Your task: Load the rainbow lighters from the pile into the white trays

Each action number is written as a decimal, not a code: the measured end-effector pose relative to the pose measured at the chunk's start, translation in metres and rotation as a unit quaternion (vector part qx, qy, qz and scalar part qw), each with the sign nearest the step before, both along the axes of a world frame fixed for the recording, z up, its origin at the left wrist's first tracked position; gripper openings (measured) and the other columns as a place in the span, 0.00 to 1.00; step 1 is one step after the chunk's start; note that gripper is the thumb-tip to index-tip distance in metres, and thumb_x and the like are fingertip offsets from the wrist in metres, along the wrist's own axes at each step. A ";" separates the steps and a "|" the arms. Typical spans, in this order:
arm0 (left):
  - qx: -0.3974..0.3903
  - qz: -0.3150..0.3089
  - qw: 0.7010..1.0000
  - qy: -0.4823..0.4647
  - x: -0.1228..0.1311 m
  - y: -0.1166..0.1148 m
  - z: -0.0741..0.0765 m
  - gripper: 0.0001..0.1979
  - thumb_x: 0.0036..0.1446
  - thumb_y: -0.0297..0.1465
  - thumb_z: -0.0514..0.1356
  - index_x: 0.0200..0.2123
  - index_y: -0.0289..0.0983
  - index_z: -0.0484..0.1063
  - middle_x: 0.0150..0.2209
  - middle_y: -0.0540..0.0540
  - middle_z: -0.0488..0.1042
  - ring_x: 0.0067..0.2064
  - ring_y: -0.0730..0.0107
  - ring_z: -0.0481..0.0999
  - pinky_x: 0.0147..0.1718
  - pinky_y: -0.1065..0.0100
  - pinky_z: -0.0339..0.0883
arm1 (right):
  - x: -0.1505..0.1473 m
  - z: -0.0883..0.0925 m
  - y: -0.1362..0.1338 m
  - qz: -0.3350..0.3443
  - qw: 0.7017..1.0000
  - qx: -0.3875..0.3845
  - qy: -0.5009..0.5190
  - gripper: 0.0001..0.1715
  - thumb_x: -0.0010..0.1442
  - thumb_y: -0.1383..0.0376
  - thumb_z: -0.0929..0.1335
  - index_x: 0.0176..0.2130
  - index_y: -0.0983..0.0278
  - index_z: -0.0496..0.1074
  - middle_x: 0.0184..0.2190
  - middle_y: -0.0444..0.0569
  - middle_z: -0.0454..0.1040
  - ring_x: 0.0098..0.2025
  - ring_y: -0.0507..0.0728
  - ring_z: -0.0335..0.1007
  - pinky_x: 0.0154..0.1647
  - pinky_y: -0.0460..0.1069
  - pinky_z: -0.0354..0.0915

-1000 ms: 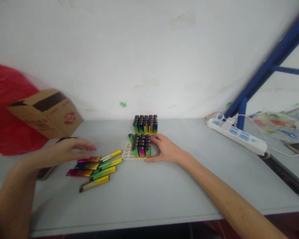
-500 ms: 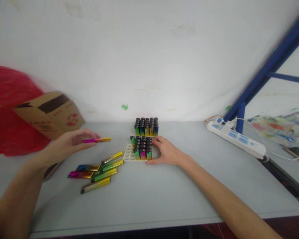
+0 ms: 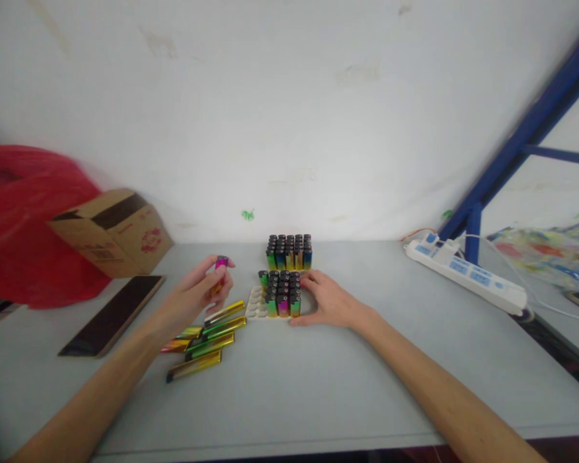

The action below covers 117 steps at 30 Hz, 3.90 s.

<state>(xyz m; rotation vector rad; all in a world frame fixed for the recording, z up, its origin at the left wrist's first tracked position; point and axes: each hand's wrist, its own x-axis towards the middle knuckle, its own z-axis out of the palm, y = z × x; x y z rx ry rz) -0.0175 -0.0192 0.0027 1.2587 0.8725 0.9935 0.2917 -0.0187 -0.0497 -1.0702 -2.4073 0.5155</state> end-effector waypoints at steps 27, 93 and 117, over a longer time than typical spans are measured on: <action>-0.133 0.006 0.990 -0.045 0.009 -0.002 -0.004 0.20 0.65 0.42 0.48 0.24 0.37 0.63 0.21 0.54 0.51 0.22 0.73 0.49 0.20 0.74 0.48 | 0.001 -0.002 0.000 -0.003 1.000 0.007 -0.007 0.49 0.51 0.41 0.78 0.60 0.68 0.70 0.59 0.63 0.69 0.60 0.71 0.67 0.64 0.65 0.65; 0.185 -0.087 0.898 0.390 -0.050 0.019 -0.012 0.07 0.52 0.38 0.71 0.30 0.42 0.81 0.28 0.47 0.78 0.28 0.65 0.72 0.27 0.71 0.63 | 0.001 0.003 -0.001 0.000 1.000 0.004 -0.009 0.48 0.51 0.41 0.78 0.60 0.64 0.70 0.61 0.61 0.68 0.61 0.71 0.66 0.65 0.66 0.64; -0.014 -0.040 0.999 -0.017 0.001 -0.006 0.005 0.13 0.65 0.44 0.63 0.43 0.41 0.70 0.27 0.52 0.71 0.28 0.72 0.68 0.29 0.70 0.65 | 0.001 0.003 -0.002 -0.005 1.000 0.001 -0.009 0.49 0.51 0.42 0.78 0.61 0.65 0.70 0.61 0.62 0.68 0.62 0.72 0.66 0.65 0.66 0.65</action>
